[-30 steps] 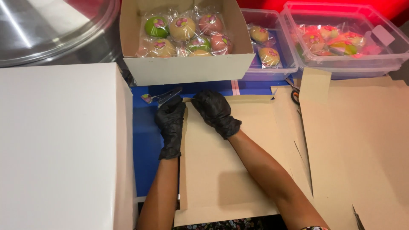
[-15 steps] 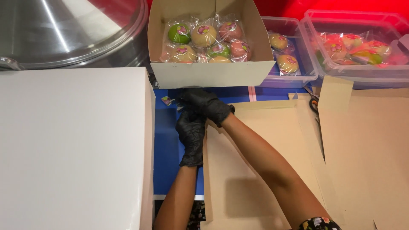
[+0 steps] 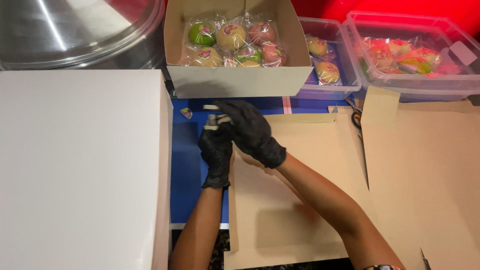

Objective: Assembling cardboard boxes by folding and stapling, then filling them with individually wrapped pastries.

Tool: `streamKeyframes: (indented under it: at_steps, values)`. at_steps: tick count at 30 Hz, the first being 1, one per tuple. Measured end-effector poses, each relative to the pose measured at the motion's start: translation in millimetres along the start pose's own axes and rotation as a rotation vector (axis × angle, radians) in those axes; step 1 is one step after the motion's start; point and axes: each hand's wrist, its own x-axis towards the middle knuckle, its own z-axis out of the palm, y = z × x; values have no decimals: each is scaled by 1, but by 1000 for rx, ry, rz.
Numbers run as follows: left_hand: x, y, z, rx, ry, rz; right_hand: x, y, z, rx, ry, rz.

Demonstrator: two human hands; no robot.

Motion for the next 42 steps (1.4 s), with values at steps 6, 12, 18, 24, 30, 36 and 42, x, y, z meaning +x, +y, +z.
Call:
streamKeyframes:
  at_steps: [6, 12, 18, 24, 30, 36, 42]
  values:
    - [-20, 21, 30, 1133, 48, 237, -71, 68, -48, 159, 337, 368]
    - [-5, 48, 19, 1272, 119, 426, -68, 106, -146, -43, -286, 999]
    - [8, 51, 6, 1258, 116, 608, -46, 93, -172, -198, -684, 1134]
    - [-9, 60, 23, 1165, 77, 639, -68, 137, -176, -651, -667, 766]
    - [-39, 77, 53, 912, -68, 517, -79, 168, -237, -554, -695, 900]
    - [-35, 17, 56, 947, -244, 285, -149, 143, -255, -97, -458, 1016]
    - [-26, -19, 74, 1117, -327, 85, -122, 112, -173, 327, -222, 1093]
